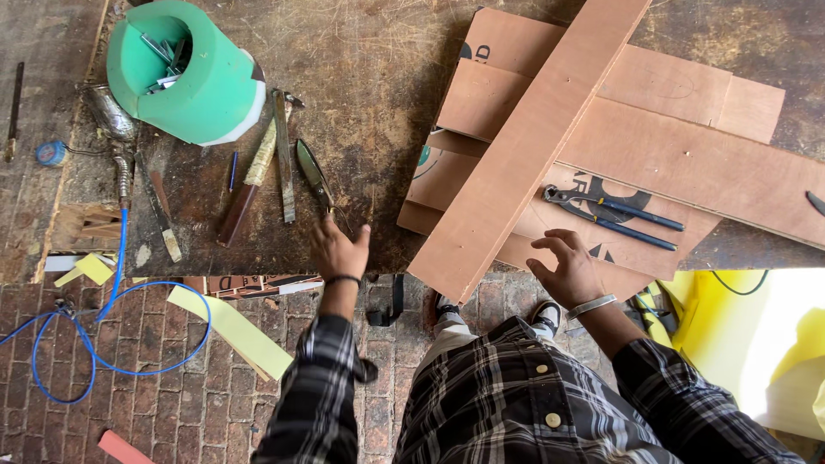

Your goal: The person assembles wooden furniture components using a hammer and pliers. They align wooden strips, hammer nails into place, and use pliers to adjust or remove nails from the pieces.

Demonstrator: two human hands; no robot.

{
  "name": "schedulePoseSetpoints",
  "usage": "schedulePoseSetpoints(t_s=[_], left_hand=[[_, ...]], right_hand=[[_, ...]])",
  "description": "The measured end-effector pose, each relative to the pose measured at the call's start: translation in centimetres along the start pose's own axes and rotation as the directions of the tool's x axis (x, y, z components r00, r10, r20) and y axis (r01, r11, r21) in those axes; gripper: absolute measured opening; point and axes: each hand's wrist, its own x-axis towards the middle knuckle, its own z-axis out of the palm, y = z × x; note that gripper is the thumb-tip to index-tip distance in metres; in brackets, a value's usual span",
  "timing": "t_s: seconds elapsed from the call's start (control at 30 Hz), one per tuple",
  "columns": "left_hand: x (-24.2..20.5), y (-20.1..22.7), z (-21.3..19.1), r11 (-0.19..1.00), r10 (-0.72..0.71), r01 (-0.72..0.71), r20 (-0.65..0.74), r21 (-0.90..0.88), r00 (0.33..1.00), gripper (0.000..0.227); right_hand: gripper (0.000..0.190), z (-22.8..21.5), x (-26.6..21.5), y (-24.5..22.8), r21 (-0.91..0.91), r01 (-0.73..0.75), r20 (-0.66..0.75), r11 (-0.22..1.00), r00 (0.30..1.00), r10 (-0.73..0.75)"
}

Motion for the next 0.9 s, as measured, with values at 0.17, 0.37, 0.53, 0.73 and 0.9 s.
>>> schedulePoseSetpoints(t_s=[0.17,0.37,0.53,0.73,0.9], left_hand=[[3.1,-1.0,2.9,0.971,-0.225,0.240,0.341,-0.002,0.913,0.077],[2.8,-0.5,1.6,0.958,-0.230,0.278,0.384,-0.073,0.894,0.082],[3.0,-0.1,-0.6,0.909,-0.272,0.379,0.447,-0.171,0.853,0.086],[5.2,-0.9,-0.3,0.893,-0.324,0.420,0.413,-0.164,0.851,0.073],[9.8,-7.2,1.9,0.916,-0.380,0.398,0.209,-0.052,0.901,0.072]], right_hand=[[0.030,0.3,-0.7,-1.6,0.045,-0.034,0.001,0.998,0.999,0.034],[0.031,-0.1,-0.9,-1.6,-0.020,-0.183,0.025,0.983,0.983,0.183],[0.028,-0.9,0.1,-0.2,0.019,-0.152,-0.030,0.988,0.988,0.153],[0.026,0.8,0.5,-1.5,0.126,-0.109,-0.016,0.986,0.994,0.112],[0.026,1.3,-0.5,-3.4,0.216,-0.160,-0.039,0.963,0.984,0.172]])
